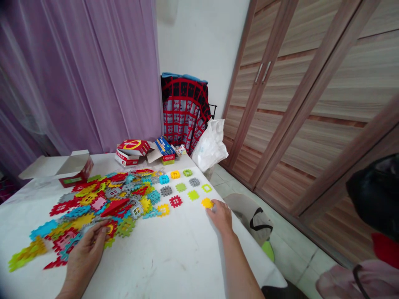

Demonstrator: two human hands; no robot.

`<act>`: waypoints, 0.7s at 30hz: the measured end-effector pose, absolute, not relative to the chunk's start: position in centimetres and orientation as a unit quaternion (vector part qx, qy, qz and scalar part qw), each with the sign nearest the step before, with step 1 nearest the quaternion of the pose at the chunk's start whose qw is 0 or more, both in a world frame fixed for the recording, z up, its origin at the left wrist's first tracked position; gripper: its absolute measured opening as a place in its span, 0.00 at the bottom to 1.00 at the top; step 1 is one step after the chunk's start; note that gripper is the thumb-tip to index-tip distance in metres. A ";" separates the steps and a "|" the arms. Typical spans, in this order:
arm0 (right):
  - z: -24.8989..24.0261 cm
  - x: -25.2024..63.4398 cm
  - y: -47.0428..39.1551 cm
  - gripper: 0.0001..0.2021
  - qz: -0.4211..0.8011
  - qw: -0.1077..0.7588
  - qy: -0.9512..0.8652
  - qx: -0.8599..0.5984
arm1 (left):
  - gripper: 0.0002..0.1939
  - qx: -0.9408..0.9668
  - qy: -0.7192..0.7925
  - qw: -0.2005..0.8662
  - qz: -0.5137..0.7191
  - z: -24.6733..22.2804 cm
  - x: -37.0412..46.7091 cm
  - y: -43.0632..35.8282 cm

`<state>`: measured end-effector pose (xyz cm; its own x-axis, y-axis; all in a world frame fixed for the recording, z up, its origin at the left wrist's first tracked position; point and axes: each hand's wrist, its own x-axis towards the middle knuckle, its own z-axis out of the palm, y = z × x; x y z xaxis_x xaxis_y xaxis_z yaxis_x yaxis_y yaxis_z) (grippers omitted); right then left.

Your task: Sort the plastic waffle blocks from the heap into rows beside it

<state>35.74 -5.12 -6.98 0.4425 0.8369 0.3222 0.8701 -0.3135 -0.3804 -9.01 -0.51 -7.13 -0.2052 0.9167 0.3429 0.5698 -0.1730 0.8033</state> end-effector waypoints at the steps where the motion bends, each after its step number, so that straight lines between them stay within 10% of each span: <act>1: -7.0 35.6 -5.1 0.17 -0.034 0.258 -0.524 -0.811 | 0.25 0.604 0.612 0.186 0.475 -7.2 -9.1 -0.5; 21: -5.8 36.8 -3.5 0.20 -0.038 0.252 -0.429 -0.866 | 0.23 0.588 0.633 0.185 0.468 -5.6 -8.6 -0.7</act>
